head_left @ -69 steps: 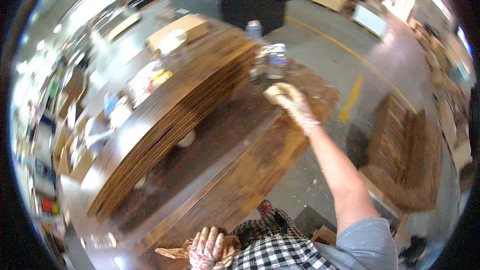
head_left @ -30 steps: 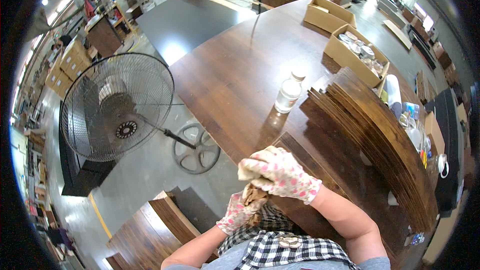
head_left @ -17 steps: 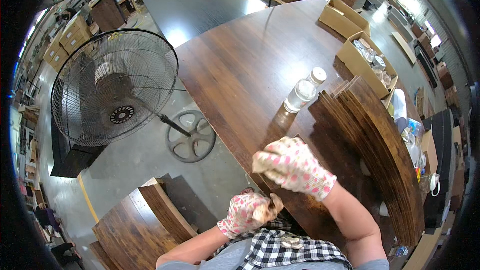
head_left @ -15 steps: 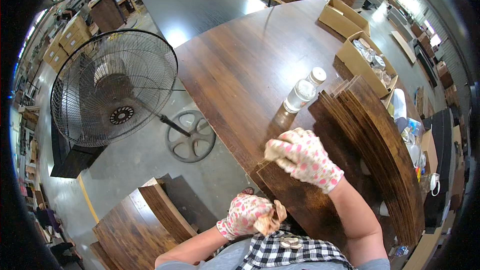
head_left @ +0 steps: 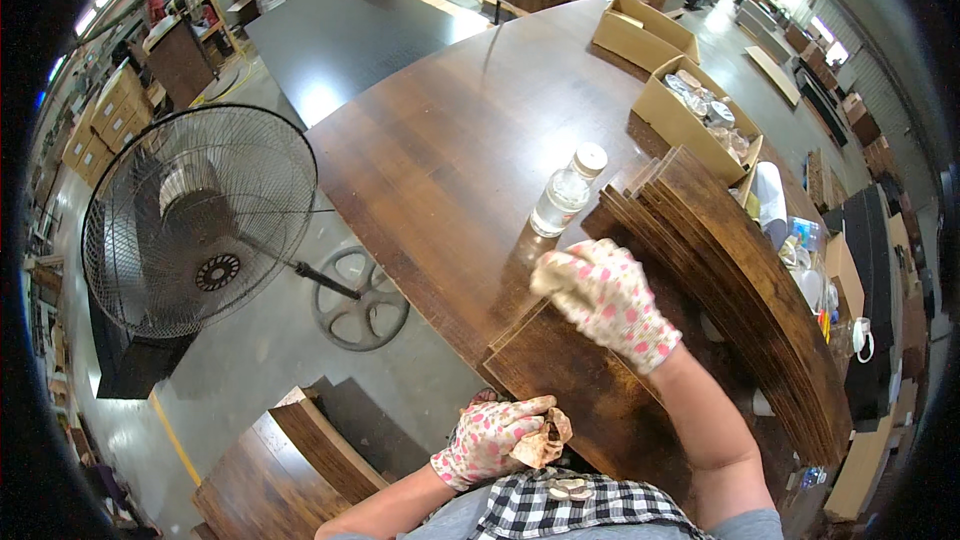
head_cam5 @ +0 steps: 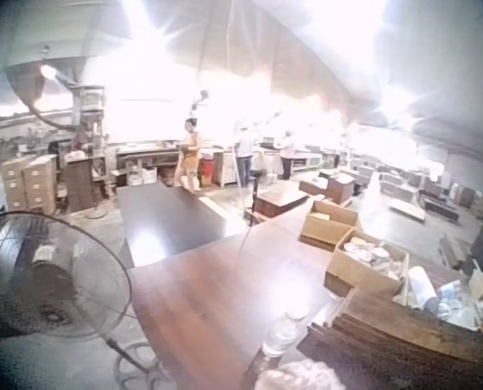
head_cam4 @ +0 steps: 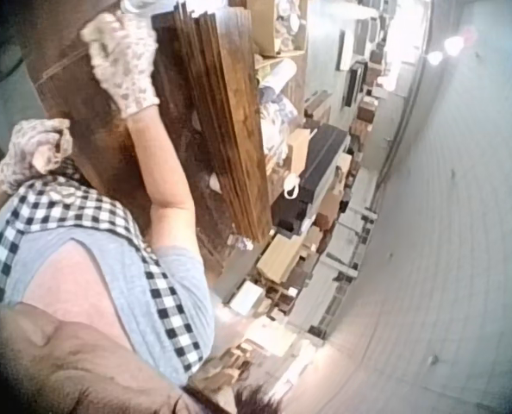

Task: The person wipes and buffs wooden boards using a cloth and a sponge by hand, turning the boards to treat different sides.

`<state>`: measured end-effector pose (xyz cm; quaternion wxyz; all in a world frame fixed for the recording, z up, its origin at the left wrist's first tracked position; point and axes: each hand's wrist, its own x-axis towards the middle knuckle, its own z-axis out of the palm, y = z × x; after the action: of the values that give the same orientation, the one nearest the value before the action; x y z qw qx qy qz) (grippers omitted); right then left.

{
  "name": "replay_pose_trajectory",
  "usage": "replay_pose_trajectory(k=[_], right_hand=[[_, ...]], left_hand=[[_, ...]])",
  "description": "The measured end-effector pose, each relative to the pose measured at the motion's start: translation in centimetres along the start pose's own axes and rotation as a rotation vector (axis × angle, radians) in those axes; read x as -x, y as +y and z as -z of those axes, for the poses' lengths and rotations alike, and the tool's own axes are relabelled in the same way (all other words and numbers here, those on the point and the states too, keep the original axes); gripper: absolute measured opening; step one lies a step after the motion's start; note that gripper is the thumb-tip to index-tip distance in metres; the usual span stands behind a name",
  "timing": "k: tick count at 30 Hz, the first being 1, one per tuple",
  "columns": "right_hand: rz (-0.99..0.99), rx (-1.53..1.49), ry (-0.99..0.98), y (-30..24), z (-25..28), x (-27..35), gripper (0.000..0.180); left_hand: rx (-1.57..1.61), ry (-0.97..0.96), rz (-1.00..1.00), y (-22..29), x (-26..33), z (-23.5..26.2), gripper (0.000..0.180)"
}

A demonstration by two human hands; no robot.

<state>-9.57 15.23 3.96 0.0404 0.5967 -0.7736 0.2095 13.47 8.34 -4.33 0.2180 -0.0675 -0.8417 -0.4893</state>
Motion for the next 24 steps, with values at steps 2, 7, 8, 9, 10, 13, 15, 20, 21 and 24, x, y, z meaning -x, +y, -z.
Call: replay_pose_trajectory(k=[2, 7, 8, 9, 10, 13, 15, 20, 21, 24], right_hand=[[-0.041, -0.144, 0.021, -1.6, -0.1, 0.7, 0.038], [-0.173, -0.156, 0.083, -1.2, 0.5, 6.1, 0.045], [-0.182, -0.179, 0.090, -1.2, 1.1, 7.8, 0.047], [-0.224, -0.181, 0.074, -1.0, 1.5, 10.0, 0.049], [-0.275, -0.195, 0.043, -0.8, 2.3, 12.3, 0.050], [-0.457, -0.151, 0.078, -0.9, 4.8, 19.1, 0.048], [-0.463, -0.190, 0.123, -0.7, 4.4, 19.8, 0.048], [-0.336, -0.164, 0.149, -1.7, 0.8, 11.3, 0.048], [-0.302, -0.132, 0.198, -1.6, -0.1, 9.4, 0.047], [-0.283, -0.109, 0.240, -1.6, -1.1, 5.7, 0.041]], left_hand=[[0.005, -0.006, -0.008, 0.2, -0.3, 0.0, 0.034], [-0.022, 0.009, -0.039, -0.2, -0.5, 0.2, 0.041], [-0.040, 0.035, -0.044, -0.3, -0.4, 0.2, 0.041], [-0.033, 0.031, -0.049, -0.4, -0.4, 0.3, 0.041], [-0.074, 0.013, -0.048, -0.4, -0.5, 0.5, 0.040], [-0.114, 0.006, -0.079, -0.2, -1.5, 0.5, 0.037], [-0.084, 0.018, -0.073, 0.0, -1.7, 0.6, 0.036], [-0.059, -0.008, -0.070, -0.9, -0.9, 0.6, 0.035], [-0.049, -0.027, -0.086, -0.7, -1.2, 0.5, 0.035], [-0.112, -0.075, -0.077, 0.1, -2.0, 0.5, 0.032]])
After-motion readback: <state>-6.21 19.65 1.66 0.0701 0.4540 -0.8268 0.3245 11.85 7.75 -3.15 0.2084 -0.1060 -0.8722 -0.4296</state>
